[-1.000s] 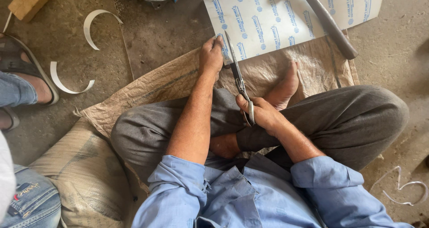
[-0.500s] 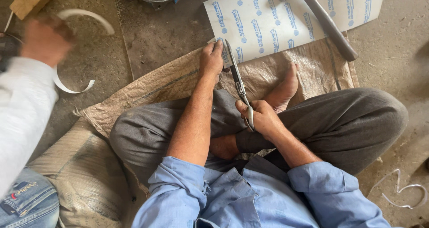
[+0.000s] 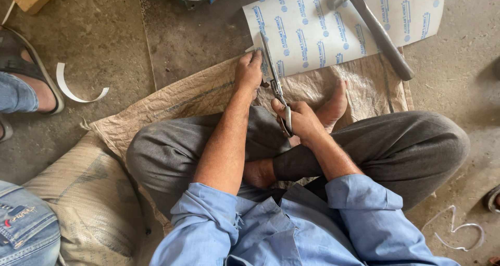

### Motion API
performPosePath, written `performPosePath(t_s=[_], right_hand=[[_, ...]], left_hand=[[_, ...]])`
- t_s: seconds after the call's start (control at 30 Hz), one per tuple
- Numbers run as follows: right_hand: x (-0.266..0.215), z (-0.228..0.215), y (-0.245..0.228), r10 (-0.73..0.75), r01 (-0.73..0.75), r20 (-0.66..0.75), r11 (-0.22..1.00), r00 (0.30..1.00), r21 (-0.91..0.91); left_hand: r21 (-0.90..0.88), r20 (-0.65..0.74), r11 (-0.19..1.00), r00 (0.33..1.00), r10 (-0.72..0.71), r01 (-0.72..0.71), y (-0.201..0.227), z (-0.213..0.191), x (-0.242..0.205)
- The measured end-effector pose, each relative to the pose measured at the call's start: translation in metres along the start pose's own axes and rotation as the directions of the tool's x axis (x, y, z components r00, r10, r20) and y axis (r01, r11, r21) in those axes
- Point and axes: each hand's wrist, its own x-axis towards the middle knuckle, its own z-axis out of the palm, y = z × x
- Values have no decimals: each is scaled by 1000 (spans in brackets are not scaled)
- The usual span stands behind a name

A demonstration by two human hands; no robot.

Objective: The person sits cross-legged on the floor and uses large shears to cut a roll of white material with blue text into thin strips. The cut strips curl and fall onto the floor beside them.

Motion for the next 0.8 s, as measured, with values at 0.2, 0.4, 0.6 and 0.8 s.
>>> performPosePath(t_s=[0.2, 0.4, 0.6, 0.8], right_hand=[[4, 4, -3, -41, 41, -2, 999, 999, 2], [21, 10, -31, -25, 26, -10, 996, 1000, 81], [24, 8, -31, -53, 54, -31, 998, 998, 28], [26, 14, -25, -51, 53, -37, 997, 998, 50]], left_hand=[[-2, -22, 1000, 999, -31, 31, -1, -2, 2], [-59, -6, 998, 1000, 5, -5, -6, -1, 0], [-69, -1, 994, 996, -86, 85, -1, -5, -2], [108, -93, 992, 994, -56, 66, 18, -4, -9]])
